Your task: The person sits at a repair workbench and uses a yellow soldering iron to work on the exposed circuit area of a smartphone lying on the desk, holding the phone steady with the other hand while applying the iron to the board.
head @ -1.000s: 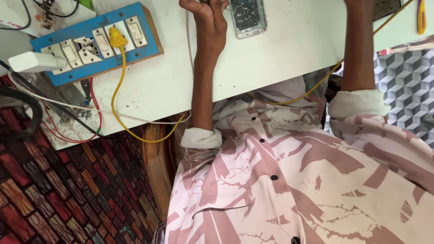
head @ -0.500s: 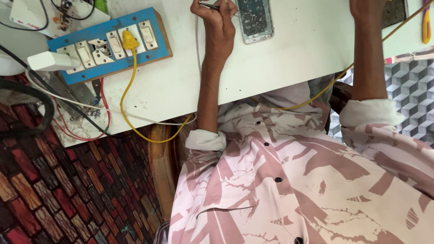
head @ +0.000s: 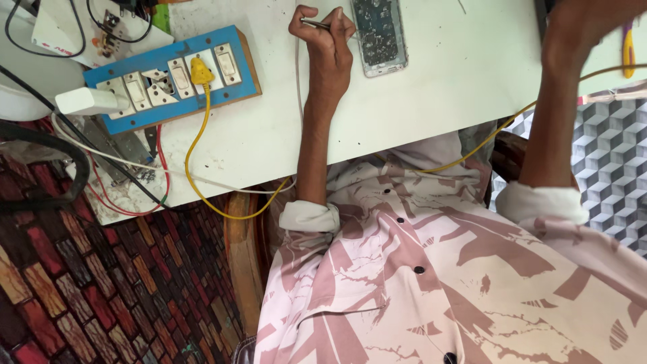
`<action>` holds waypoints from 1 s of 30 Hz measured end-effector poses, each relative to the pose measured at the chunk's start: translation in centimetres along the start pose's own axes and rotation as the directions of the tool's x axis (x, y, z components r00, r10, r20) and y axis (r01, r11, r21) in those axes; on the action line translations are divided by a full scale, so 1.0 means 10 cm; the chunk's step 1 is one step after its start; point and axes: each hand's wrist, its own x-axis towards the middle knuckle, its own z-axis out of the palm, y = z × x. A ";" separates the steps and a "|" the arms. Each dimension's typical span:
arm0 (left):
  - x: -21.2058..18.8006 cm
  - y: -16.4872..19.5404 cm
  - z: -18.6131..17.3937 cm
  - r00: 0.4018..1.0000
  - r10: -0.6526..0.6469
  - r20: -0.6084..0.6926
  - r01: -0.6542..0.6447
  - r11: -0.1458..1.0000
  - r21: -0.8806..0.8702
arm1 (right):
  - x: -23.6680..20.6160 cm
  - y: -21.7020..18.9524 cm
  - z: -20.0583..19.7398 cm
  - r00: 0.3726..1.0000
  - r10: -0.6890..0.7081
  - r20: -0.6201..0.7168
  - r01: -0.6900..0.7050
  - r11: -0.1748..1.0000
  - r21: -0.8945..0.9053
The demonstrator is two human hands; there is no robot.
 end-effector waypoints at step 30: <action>-0.02 0.02 -0.03 0.999 -0.030 0.017 0.030 1.000 0.006 | -1.11 -1.27 0.35 0.815 0.501 0.291 -0.555 0.530 0.641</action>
